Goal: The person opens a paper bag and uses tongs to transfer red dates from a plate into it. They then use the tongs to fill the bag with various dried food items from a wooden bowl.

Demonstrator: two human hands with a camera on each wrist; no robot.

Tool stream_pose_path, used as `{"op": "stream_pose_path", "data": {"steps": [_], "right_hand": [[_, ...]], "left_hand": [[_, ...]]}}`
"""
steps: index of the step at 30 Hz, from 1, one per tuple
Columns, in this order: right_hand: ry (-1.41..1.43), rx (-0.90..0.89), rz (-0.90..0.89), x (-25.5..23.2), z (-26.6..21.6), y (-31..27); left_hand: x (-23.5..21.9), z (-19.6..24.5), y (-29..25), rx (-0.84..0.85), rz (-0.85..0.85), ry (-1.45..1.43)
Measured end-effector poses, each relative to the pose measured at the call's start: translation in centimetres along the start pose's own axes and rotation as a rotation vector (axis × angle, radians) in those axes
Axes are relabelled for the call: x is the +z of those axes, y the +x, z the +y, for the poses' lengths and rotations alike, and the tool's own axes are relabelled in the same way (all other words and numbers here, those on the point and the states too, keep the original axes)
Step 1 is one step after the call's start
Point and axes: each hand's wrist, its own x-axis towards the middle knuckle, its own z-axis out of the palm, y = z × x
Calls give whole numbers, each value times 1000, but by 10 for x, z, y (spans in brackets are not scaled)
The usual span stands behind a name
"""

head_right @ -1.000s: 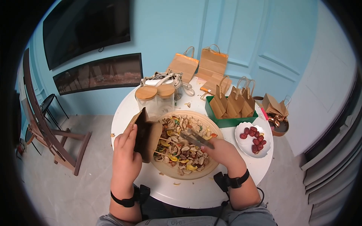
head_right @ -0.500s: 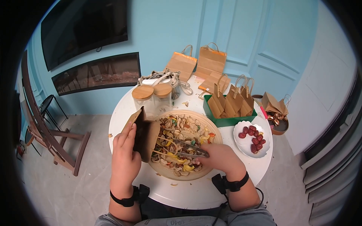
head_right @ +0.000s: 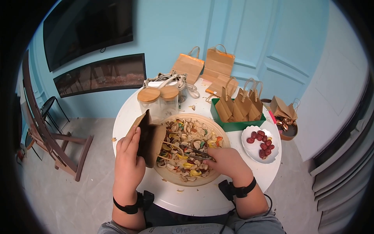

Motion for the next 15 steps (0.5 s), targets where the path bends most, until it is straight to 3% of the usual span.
{"op": "stream_pose_path", "data": {"steps": [15], "right_hand": [[27,-58,48,-3,-1,0]], "left_hand": [[-5,-3,-2,-22,-8,-16]]}}
